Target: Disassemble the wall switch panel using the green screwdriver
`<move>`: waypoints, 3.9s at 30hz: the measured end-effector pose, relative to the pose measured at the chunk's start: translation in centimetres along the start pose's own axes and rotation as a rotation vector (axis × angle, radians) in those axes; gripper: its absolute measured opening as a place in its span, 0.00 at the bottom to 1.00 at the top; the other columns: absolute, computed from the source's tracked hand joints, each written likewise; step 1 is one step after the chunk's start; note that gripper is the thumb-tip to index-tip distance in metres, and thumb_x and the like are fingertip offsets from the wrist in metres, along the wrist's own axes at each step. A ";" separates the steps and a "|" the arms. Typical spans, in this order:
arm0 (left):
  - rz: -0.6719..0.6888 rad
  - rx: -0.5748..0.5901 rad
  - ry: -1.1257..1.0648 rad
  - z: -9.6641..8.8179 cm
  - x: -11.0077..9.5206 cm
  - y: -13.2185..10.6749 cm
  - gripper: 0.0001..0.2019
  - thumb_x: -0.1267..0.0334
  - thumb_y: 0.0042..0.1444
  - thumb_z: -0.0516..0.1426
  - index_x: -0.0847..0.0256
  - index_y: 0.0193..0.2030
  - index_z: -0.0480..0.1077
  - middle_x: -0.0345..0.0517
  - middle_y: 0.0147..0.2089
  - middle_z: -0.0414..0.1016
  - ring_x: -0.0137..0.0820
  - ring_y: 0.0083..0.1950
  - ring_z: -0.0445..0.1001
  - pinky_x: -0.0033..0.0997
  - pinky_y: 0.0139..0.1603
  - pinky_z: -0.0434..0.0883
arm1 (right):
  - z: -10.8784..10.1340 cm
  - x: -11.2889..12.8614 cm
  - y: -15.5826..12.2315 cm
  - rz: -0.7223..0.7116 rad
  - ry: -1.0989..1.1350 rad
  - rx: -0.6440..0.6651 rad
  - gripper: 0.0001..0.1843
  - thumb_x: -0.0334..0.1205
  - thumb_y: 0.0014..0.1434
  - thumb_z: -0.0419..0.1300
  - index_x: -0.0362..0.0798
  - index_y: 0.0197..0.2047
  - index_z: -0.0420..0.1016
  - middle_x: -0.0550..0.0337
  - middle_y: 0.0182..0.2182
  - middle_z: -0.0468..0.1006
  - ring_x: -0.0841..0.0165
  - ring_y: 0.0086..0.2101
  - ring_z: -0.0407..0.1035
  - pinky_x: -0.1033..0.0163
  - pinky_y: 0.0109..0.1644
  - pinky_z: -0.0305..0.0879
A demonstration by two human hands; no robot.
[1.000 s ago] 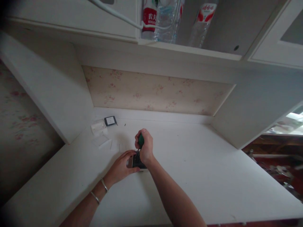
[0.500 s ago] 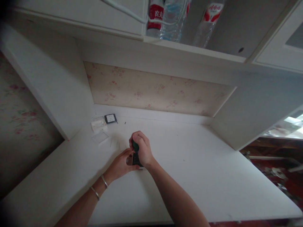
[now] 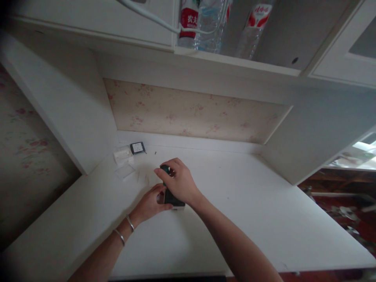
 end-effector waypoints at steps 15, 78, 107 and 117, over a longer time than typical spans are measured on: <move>-0.001 -0.010 -0.061 0.4 1.1 -0.2 0.28 0.60 0.41 0.69 0.56 0.51 0.70 0.49 0.57 0.70 0.42 0.57 0.69 0.41 0.61 0.64 | -2.4 1.7 1.9 0.079 -0.918 0.417 0.21 0.56 0.64 0.50 0.47 0.44 0.70 0.53 0.32 0.79 0.63 0.32 0.72 0.63 0.34 0.59; -0.086 0.024 -0.124 0.4 1.3 -0.1 0.35 0.60 0.42 0.68 0.58 0.58 0.66 0.49 0.58 0.70 0.40 0.56 0.70 0.40 0.59 0.67 | -0.8 3.1 4.7 -0.186 -0.865 0.940 0.13 0.33 0.58 0.53 0.45 0.46 0.71 0.48 0.47 0.73 0.63 0.40 0.70 0.62 0.41 0.62; -0.059 0.027 -0.125 0.3 1.0 -0.1 0.30 0.61 0.42 0.68 0.55 0.55 0.68 0.49 0.60 0.68 0.41 0.57 0.70 0.41 0.59 0.67 | -2.5 2.9 4.6 -0.074 -0.906 0.754 0.13 0.36 0.58 0.51 0.45 0.40 0.77 0.54 0.37 0.81 0.66 0.35 0.72 0.66 0.37 0.60; -0.034 0.028 -0.086 0.2 1.0 0.0 0.30 0.60 0.42 0.68 0.57 0.55 0.69 0.48 0.59 0.69 0.40 0.57 0.69 0.39 0.59 0.66 | -2.2 2.6 4.3 -0.116 -0.891 0.766 0.14 0.36 0.58 0.51 0.45 0.38 0.77 0.54 0.36 0.81 0.66 0.34 0.72 0.66 0.37 0.60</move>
Point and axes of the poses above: each hand's wrist, its own y-axis towards the middle knuckle, its own z-axis out of the palm, x = y × z, the point moved 4 cm from there along y, towards the middle knuckle
